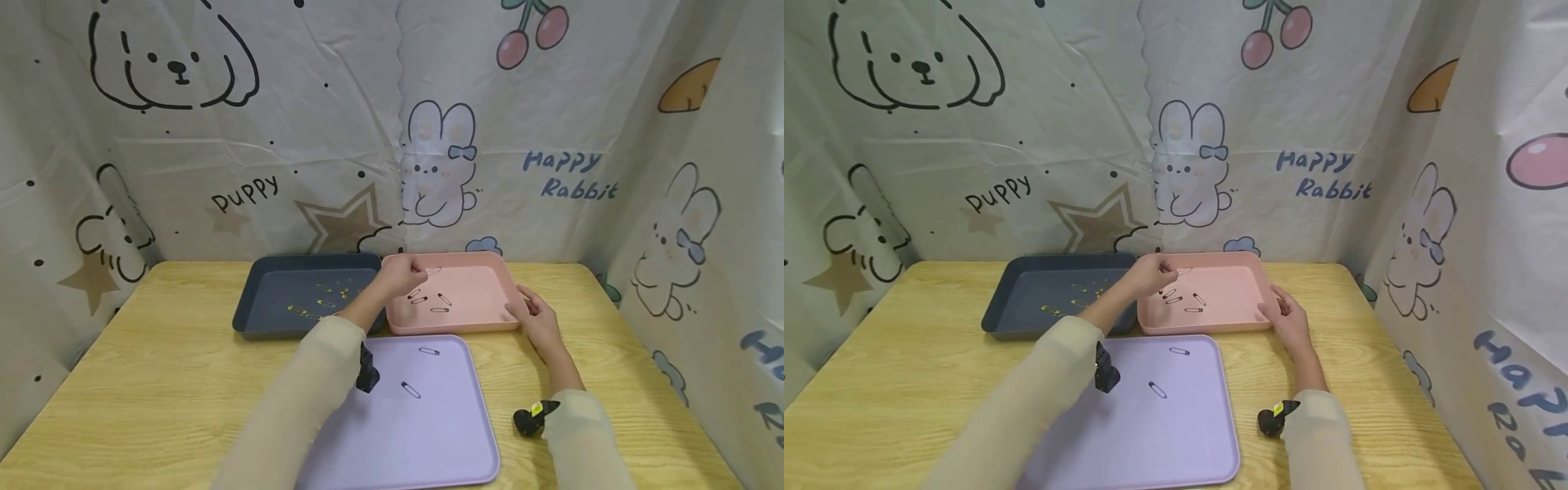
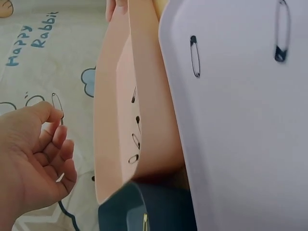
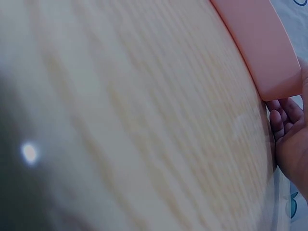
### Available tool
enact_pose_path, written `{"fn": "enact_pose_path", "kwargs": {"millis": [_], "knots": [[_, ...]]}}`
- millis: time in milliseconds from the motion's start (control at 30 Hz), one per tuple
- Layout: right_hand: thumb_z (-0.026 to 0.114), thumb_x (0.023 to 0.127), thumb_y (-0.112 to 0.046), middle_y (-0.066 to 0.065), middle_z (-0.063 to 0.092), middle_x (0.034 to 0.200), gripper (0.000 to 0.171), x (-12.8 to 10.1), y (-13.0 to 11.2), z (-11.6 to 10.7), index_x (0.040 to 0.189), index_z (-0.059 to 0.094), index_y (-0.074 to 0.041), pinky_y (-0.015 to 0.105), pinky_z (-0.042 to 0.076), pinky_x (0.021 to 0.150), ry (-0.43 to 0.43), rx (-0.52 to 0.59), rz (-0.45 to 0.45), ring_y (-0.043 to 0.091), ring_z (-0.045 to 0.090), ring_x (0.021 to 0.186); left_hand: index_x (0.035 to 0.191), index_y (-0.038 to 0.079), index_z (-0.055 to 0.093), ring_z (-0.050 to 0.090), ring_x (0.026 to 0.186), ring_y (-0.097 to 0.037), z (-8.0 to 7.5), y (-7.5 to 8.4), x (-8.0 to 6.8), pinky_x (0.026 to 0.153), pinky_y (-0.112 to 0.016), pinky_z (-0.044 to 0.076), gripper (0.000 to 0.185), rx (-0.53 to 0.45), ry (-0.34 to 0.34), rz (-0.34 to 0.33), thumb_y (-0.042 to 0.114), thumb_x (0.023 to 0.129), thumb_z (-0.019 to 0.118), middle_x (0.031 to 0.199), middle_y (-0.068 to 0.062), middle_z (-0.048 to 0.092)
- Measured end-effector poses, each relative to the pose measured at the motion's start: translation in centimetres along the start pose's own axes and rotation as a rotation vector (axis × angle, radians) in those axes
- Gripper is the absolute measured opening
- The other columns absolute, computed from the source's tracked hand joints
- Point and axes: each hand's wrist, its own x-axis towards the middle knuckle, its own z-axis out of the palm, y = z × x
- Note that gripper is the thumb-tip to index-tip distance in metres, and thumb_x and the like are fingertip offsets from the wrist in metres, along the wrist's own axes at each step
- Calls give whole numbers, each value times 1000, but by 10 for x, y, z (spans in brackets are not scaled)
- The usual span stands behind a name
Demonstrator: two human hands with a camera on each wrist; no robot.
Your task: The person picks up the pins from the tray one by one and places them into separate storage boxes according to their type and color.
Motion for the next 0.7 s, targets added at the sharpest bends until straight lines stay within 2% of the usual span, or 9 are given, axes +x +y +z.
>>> {"fn": "enact_pose_path", "kwargs": {"millis": [233, 333, 533, 700], "knots": [[60, 88, -41, 16, 38, 145, 70, 1, 1, -1, 148, 30, -21, 4, 36, 76, -1, 7, 0, 27, 37, 130, 61, 14, 40, 37, 49, -8, 13, 1, 11, 47, -21, 31, 28, -112, 19, -54, 13, 88, 50, 56, 5, 39], [61, 88, -41, 16, 39, 145, 70, 0, 0, 0, 148, 30, -21, 4, 36, 76, 3, 5, 0, 26, 38, 129, 63, 14, 42, 39, 49, -8, 18, 0, 12, 47, -21, 31, 26, -120, 41, -60, 14, 88, 51, 58, 5, 40], [62, 88, -38, 16, 42, 142, 68, 0, -2, 0, 147, 32, -20, 5, 36, 75, 10, 15, -3, 24, 40, 125, 58, 14, 41, 36, 51, -9, 24, -2, 12, 49, -21, 28, 29, -108, 100, -37, 10, 85, 52, 54, 6, 37], [61, 89, -37, 16, 42, 142, 67, -1, -3, 1, 147, 33, -18, 4, 37, 73, 13, 18, -2, 23, 41, 124, 55, 15, 38, 35, 52, -10, 28, -5, 13, 50, -21, 28, 33, -134, 128, -35, 9, 85, 51, 52, 6, 35]]}}
